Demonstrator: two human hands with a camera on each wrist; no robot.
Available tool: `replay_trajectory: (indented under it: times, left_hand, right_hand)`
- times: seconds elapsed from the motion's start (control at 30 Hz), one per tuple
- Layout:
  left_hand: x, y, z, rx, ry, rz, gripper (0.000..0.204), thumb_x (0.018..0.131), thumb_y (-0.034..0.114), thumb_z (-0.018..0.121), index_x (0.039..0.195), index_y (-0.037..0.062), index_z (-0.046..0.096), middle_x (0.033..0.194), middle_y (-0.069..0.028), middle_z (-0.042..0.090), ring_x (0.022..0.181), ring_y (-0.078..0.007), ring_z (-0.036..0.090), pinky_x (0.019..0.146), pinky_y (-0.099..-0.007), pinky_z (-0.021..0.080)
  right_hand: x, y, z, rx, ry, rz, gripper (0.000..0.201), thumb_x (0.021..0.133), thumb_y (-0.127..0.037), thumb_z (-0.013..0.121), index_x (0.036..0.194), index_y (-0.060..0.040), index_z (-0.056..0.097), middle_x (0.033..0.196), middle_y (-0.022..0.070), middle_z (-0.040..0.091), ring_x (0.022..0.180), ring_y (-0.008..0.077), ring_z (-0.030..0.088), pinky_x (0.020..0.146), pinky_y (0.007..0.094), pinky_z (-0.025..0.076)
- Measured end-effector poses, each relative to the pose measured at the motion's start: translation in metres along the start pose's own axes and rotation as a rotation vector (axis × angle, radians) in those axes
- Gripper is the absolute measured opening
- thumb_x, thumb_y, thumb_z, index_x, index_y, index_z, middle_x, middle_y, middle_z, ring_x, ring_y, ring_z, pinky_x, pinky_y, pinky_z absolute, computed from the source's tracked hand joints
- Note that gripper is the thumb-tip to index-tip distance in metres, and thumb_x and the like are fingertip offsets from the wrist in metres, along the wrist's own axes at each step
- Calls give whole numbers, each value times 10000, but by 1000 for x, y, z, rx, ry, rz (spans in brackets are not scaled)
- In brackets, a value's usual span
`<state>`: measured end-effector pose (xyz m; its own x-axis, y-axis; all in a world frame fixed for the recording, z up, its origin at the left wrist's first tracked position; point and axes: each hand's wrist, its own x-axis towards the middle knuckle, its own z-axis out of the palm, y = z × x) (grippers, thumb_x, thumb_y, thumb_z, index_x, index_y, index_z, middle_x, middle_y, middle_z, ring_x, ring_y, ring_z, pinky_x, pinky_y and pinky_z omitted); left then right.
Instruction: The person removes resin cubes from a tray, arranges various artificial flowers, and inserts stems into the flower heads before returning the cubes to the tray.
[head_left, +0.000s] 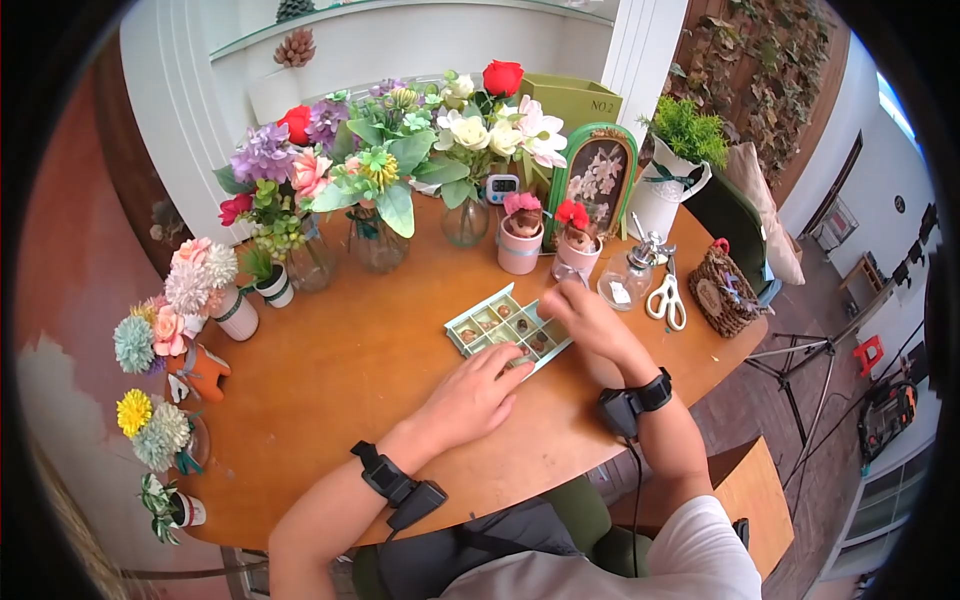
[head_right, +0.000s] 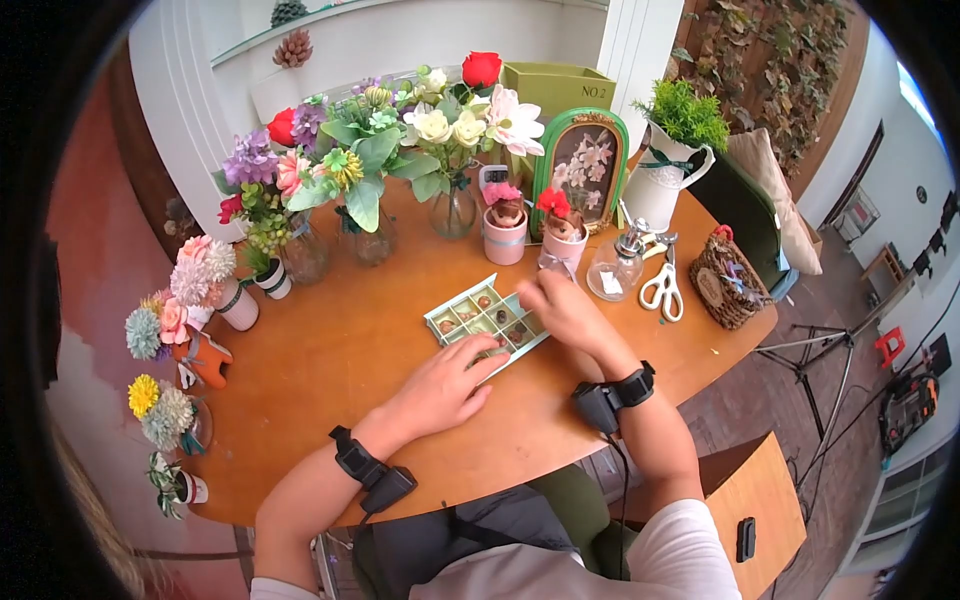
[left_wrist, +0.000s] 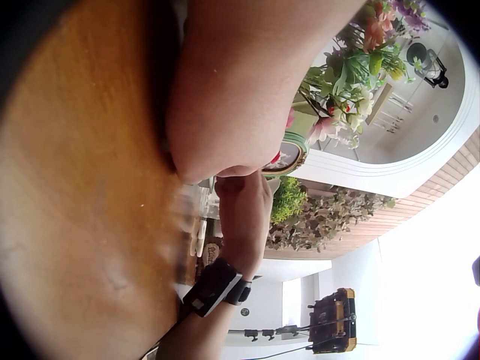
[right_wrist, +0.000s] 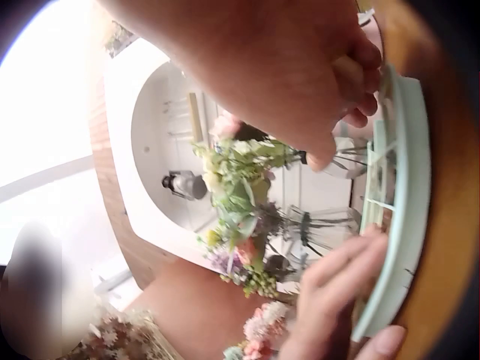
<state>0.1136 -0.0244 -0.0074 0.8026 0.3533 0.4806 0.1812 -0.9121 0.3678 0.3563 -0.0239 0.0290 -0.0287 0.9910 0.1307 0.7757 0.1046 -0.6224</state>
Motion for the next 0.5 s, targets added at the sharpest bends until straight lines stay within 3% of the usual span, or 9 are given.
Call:
replay_trajectory:
  times: [0.07, 0.1, 0.17, 0.2, 0.3, 0.4, 0.43, 0.5]
  left_hand:
    - [-1, -2, 3, 10, 12, 5, 446, 829, 71, 671, 1258, 34, 552, 1272, -152, 499, 1238, -344, 508, 1019, -434, 459]
    - [-1, -2, 4, 18, 22, 9, 446, 829, 71, 671, 1257, 34, 553, 1273, -151, 499, 1237, -344, 509, 1015, -434, 462]
    - [-1, -1, 3, 19, 19, 9, 444, 829, 72, 671, 1255, 36, 553, 1272, -149, 499, 1234, -344, 511, 1012, -434, 464]
    - [-1, -1, 2, 19, 13, 5, 442, 829, 73, 671, 1253, 37, 554, 1271, -148, 499, 1232, -343, 513, 1008, -434, 466]
    - [-1, -1, 3, 19, 17, 7, 436, 829, 74, 670, 1248, 41, 555, 1266, -144, 501, 1231, -340, 515, 1006, -435, 466]
    - [-1, 1, 1, 15, 2, -6, 435, 828, 74, 670, 1246, 42, 554, 1262, -142, 501, 1233, -338, 515, 1007, -437, 466]
    - [-1, 0, 1, 18, 1, -5, 435, 828, 74, 670, 1246, 42, 554, 1262, -142, 501, 1233, -338, 515, 1007, -437, 466]
    - [-1, -1, 3, 21, 11, -1, 436, 828, 75, 670, 1247, 42, 553, 1261, -140, 502, 1237, -337, 513, 1006, -437, 466]
  right_hand:
    - [7, 26, 0, 267, 167, -143, 384, 894, -271, 705, 1101, 44, 632, 948, 185, 672, 898, 306, 659, 815, 385, 514]
    - [7, 25, 0, 265, 169, -143, 384, 894, -271, 705, 1101, 44, 632, 948, 185, 672, 898, 306, 659, 815, 385, 514]
    - [8, 21, 6, 246, 139, -110, 372, 904, -204, 714, 1177, 26, 611, 1088, 123, 672, 1027, 202, 632, 905, 344, 493]
    - [9, 18, 7, 249, 143, -111, 372, 904, -204, 714, 1177, 26, 611, 1088, 123, 672, 1027, 202, 632, 905, 344, 493]
    - [10, 12, 5, 174, 98, -67, 355, 875, -178, 742, 1160, 7, 638, 1087, 96, 674, 1035, 195, 631, 923, 332, 492]
    - [10, 5, 0, 174, -151, -114, 381, 850, -114, 749, 1210, -48, 642, 1178, 77, 668, 1120, 212, 615, 989, 334, 475]
    - [13, 9, 1, 175, -149, -116, 381, 850, -114, 749, 1210, -48, 642, 1178, 77, 668, 1120, 212, 615, 989, 334, 475]
    - [18, 20, 4, 219, -188, -284, 381, 871, -112, 729, 1230, -40, 624, 1245, 90, 639, 1181, 210, 580, 1033, 341, 446]
